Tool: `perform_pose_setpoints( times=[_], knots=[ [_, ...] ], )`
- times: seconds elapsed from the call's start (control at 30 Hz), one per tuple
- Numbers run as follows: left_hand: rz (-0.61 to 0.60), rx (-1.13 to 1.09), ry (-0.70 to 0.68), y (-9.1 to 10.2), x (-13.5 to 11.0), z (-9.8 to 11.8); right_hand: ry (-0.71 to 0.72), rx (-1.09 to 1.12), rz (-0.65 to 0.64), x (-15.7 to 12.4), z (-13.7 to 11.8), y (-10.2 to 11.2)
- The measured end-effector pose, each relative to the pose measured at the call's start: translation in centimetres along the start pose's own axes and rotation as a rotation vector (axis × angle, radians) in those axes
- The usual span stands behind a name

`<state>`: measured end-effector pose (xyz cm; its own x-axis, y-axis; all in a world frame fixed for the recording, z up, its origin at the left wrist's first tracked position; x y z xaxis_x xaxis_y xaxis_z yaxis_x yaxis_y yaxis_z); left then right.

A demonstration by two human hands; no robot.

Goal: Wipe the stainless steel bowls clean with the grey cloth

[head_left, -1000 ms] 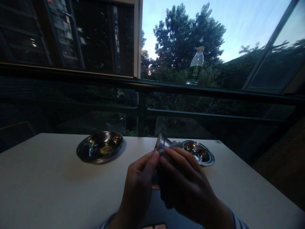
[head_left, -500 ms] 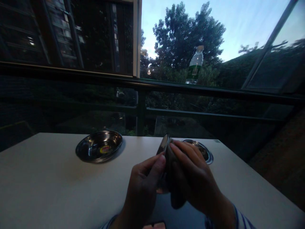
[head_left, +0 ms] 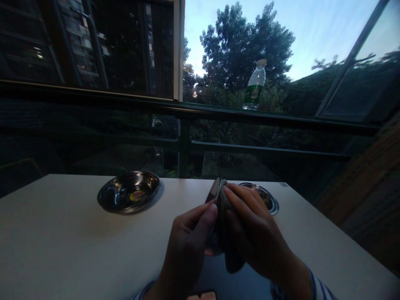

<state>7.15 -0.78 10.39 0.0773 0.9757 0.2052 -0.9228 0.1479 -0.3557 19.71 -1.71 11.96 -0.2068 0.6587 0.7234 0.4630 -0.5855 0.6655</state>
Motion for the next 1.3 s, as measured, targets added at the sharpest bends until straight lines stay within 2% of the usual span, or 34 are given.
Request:
perform_pose_setpoints(
  times=[0.37, 0.53, 0.83, 1.03, 1.23, 1.3],
  knots=[
    [-0.032, -0.060, 0.108, 1.3, 1.0, -0.3, 0.200, 0.005, 0.033, -1.0, -2.4, -0.8],
    [0.008, -0.074, 0.120, 1.5, 1.1, -0.5, 0.252, -0.023, 0.035, -1.1, -2.9, -0.8],
    [-0.035, -0.121, 0.149, 1.2, 0.9, -0.8, 0.232, -0.023, 0.015, -1.1, -2.7, -0.9],
    [-0.062, -0.003, 0.113, 0.7, 0.5, -1.3, 0.043, -0.019, 0.019, -0.5, -0.6, -0.6],
    [-0.016, 0.032, 0.058, 1.4, 1.0, -0.7, 0.195, -0.041, 0.012, -0.9, -2.3, -0.7],
    [-0.013, 0.040, 0.058, 1.5, 1.1, -0.6, 0.197, -0.048, 0.006, -0.9, -2.5, -0.8]
  ],
)
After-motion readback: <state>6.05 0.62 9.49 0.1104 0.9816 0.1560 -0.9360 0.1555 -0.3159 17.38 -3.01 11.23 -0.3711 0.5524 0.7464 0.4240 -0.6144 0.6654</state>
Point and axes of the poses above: each hand's wrist, its own x-axis towards the middle knuckle, its own y-axis out of the back of the hand, z = x × y, the point moved 4 cm from there along x, towards the middle knuckle, and after that the axes turned 11 degrees about -y, right-handed, at the moved point
